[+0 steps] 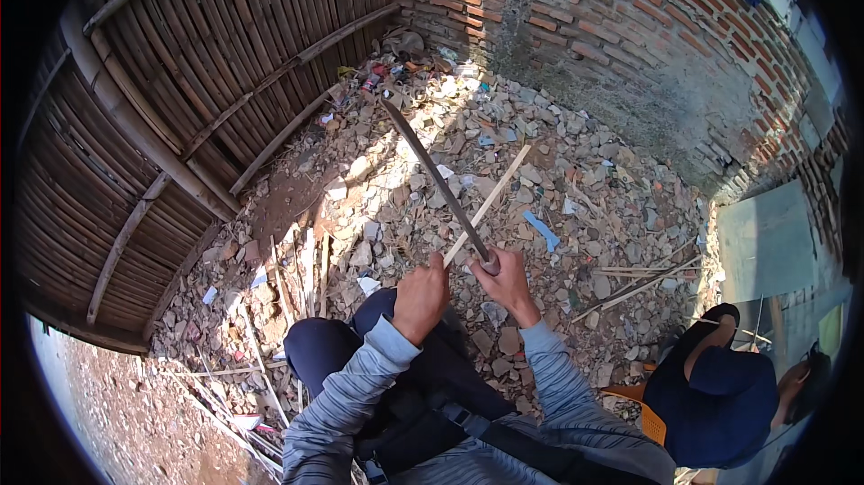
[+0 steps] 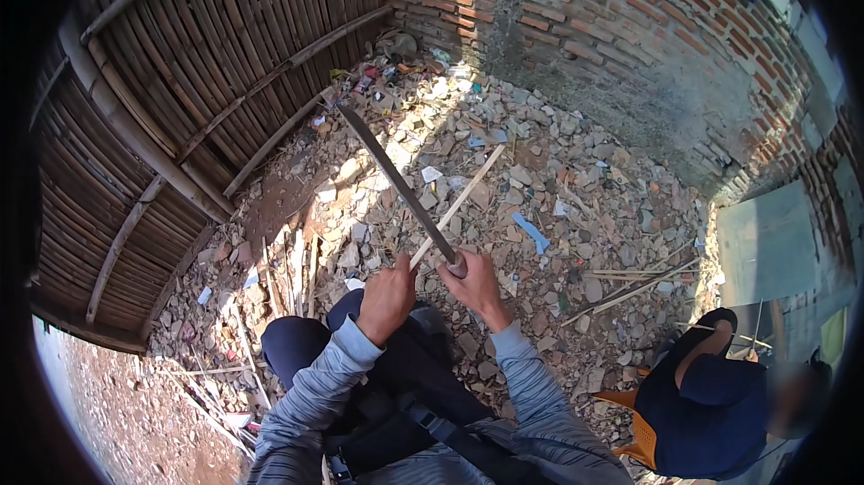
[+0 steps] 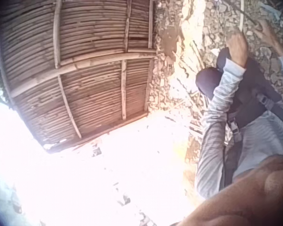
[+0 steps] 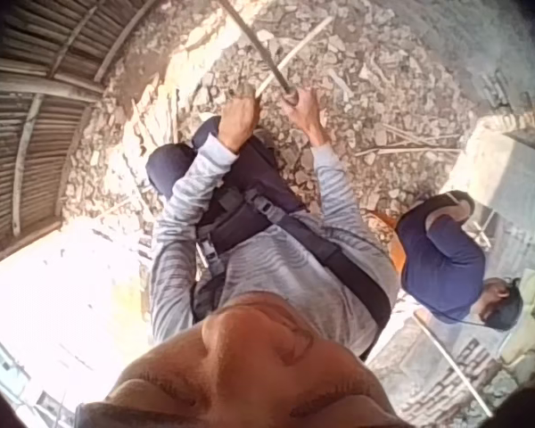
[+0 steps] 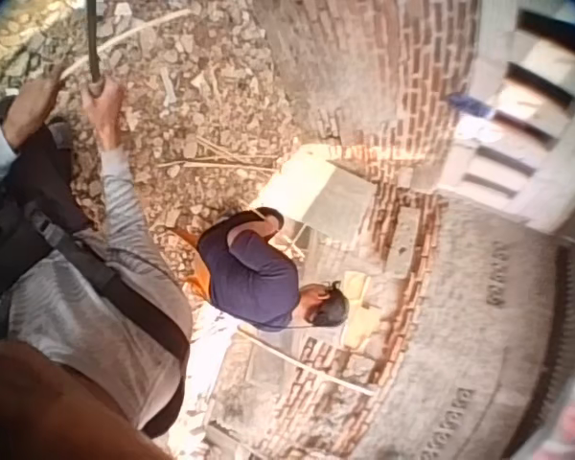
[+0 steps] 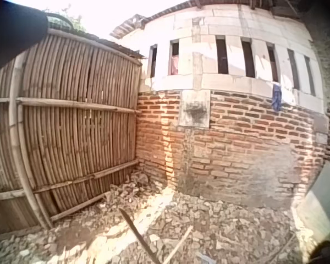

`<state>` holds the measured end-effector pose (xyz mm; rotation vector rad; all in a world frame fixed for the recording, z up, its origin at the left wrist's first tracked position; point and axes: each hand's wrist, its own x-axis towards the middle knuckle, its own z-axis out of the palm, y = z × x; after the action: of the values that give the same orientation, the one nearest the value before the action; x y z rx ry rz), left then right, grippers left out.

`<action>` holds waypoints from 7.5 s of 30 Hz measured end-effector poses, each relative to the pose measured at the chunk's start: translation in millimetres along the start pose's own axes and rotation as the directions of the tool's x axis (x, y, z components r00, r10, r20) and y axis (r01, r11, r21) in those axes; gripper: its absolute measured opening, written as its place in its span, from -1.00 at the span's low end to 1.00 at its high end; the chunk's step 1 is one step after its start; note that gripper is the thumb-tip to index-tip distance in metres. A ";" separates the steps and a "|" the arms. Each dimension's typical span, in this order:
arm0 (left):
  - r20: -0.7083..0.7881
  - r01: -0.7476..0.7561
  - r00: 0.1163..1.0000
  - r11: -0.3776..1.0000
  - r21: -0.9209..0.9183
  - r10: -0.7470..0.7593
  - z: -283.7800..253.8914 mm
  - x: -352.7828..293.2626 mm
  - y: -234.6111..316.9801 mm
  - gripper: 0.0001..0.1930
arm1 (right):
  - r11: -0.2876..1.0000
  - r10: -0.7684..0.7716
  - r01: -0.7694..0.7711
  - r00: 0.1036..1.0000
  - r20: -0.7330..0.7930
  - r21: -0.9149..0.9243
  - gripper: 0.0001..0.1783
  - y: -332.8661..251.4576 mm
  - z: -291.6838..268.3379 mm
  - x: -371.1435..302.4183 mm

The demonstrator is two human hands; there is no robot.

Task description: The person holds a bamboo strip and scrapes along its length with a machete, shaving and smoothing the strip.

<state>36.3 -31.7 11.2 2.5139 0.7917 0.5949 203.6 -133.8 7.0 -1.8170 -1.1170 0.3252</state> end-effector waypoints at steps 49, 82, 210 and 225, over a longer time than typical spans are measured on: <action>0.110 -0.030 0.993 0.991 -0.127 0.044 14.4 -0.5 -28.2 -0.71 | 0.985 0.051 -0.063 0.996 -0.080 -0.160 -0.73 105.5 30.1 63.7; 0.118 -0.001 0.993 0.985 -0.171 0.022 5.2 -0.9 -22.5 -0.61 | 0.974 0.050 -0.069 0.994 -0.093 -0.215 -0.72 101.9 1.9 74.4; 0.155 0.003 0.986 0.915 -0.404 0.065 -25.8 -18.0 24.6 -0.75 | 0.645 0.327 -0.245 0.945 0.028 0.724 -0.79 -9.5 4.6 -15.6; 0.126 0.032 0.992 0.989 -0.143 -0.014 6.2 -12.7 -10.4 -0.77 | 0.982 -0.007 0.019 0.998 0.061 -0.189 -0.65 2.1 23.4 -31.1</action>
<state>25.6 -33.5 -2.6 2.3802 0.7042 0.4650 173.0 -145.4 -14.1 -1.9769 -1.2363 0.2747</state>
